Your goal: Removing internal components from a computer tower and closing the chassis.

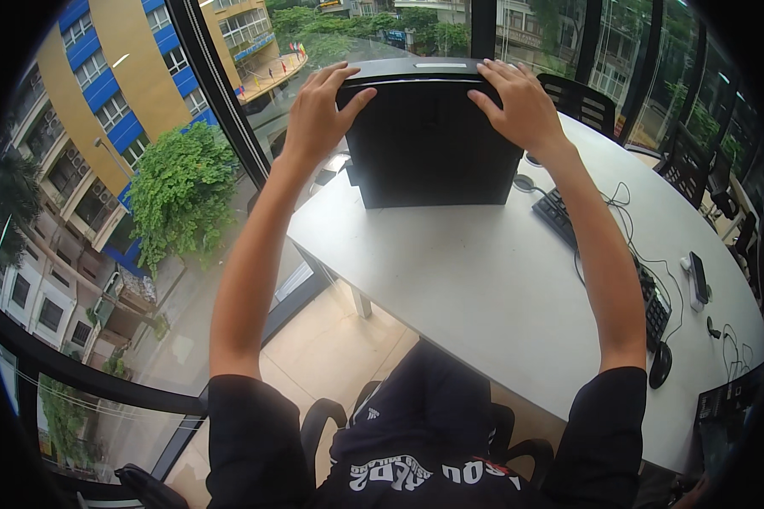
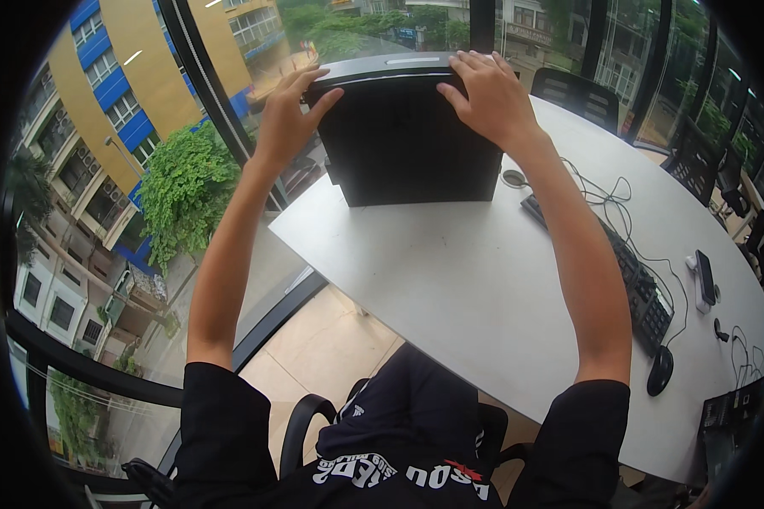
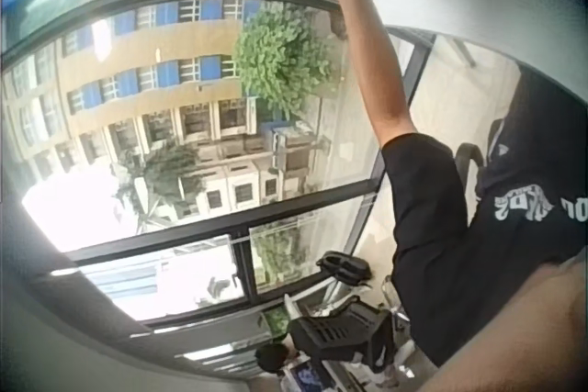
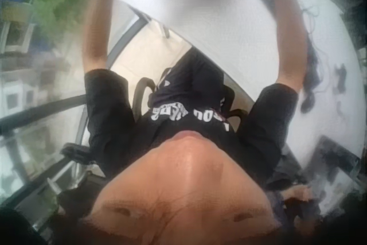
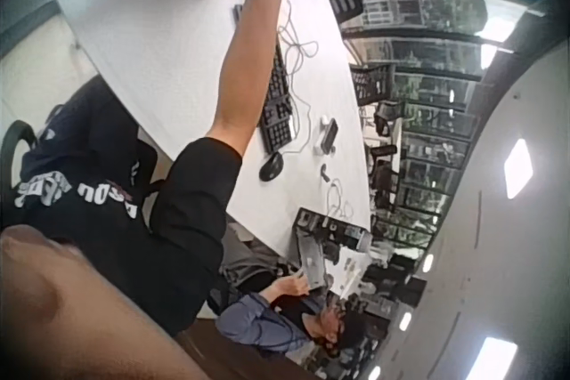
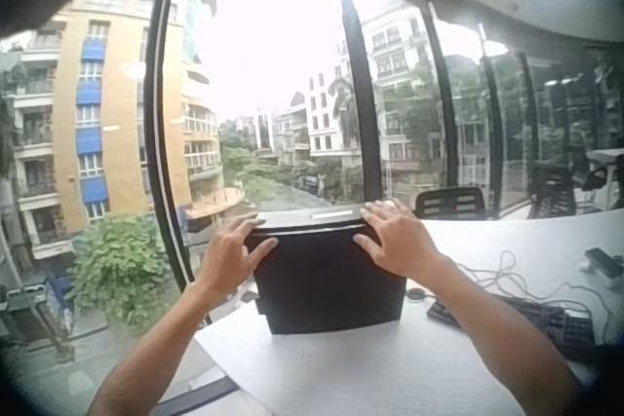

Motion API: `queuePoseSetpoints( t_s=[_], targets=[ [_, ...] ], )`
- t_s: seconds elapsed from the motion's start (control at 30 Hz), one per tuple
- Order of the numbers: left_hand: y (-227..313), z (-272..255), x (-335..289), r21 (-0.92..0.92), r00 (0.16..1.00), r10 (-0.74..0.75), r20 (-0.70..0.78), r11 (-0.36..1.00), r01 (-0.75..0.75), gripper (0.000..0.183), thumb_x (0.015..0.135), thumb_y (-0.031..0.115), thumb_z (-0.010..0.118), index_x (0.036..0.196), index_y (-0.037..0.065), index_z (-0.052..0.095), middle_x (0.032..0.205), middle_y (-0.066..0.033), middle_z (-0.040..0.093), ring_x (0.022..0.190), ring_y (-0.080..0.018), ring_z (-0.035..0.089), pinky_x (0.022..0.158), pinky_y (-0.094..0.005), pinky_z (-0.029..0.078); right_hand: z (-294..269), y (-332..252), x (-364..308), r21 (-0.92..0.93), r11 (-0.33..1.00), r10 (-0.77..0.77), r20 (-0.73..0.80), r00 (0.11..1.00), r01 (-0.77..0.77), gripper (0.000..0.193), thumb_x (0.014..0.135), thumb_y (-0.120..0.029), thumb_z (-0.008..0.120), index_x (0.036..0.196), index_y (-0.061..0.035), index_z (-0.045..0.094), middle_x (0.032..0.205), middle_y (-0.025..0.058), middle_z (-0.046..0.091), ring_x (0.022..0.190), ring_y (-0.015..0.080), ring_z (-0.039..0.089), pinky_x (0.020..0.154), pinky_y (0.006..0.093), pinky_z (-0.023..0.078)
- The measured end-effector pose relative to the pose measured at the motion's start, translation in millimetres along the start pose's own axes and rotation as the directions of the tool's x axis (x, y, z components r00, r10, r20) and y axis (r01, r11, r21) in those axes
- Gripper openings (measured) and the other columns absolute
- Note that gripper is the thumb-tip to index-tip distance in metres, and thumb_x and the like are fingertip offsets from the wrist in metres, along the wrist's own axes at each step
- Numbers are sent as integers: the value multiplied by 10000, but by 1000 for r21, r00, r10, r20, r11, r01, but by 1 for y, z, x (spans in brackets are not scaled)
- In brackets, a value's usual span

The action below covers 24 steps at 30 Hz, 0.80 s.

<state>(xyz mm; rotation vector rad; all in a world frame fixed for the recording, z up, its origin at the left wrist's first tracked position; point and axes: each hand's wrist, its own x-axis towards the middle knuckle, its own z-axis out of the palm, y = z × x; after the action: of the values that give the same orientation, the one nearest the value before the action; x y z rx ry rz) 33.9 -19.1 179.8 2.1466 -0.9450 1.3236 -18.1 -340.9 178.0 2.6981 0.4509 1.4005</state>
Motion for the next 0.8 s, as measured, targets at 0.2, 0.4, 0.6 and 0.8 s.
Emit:
queuePoseSetpoints(
  t_s=[0.2, 0.4, 0.6, 0.8],
  targets=[
    [-2, 1, -44, -445, 854, -520, 11, 762, 470, 655, 878, 449, 814, 1250, -60, 640, 1199, -214, 707, 1070, -263, 711, 893, -364, 565, -26, -32, -27, 136, 989, -44, -130, 991, 62, 332, 956, -285, 711, 1209, -71, 712, 1328, 119, 677, 1276, 292, 601, 1106, 392, 456],
    [-2, 26, -70, -654, 760, -643, 92, 537, 533, 573, 875, 448, 816, 1137, -51, 712, 1035, -149, 758, 947, -189, 725, 795, -296, 561, -32, -37, -13, 113, 993, -15, -191, 982, 37, 247, 926, -299, 750, 1064, -94, 752, 1057, 44, 692, 1016, 250, 655, 904, 387, 517],
    [-10, 19, -66, -649, 796, -599, 83, 574, 499, 481, 867, 437, 827, 988, -25, 776, 826, -107, 766, 714, -142, 723, 659, -246, 563, -29, -29, -4, 245, 969, 45, -127, 991, -13, 217, 904, -284, 775, 1014, -97, 772, 1076, 38, 690, 1044, 255, 653, 909, 383, 525],
    [-20, 29, -64, -610, 809, -585, 53, 623, 490, 504, 848, 464, 834, 968, -23, 785, 804, -116, 771, 690, -139, 729, 665, -244, 566, -23, -25, 4, 185, 983, 40, -126, 991, -16, 211, 905, -305, 774, 1000, -117, 789, 1196, 48, 686, 1142, 264, 644, 958, 386, 529]
  ],
)
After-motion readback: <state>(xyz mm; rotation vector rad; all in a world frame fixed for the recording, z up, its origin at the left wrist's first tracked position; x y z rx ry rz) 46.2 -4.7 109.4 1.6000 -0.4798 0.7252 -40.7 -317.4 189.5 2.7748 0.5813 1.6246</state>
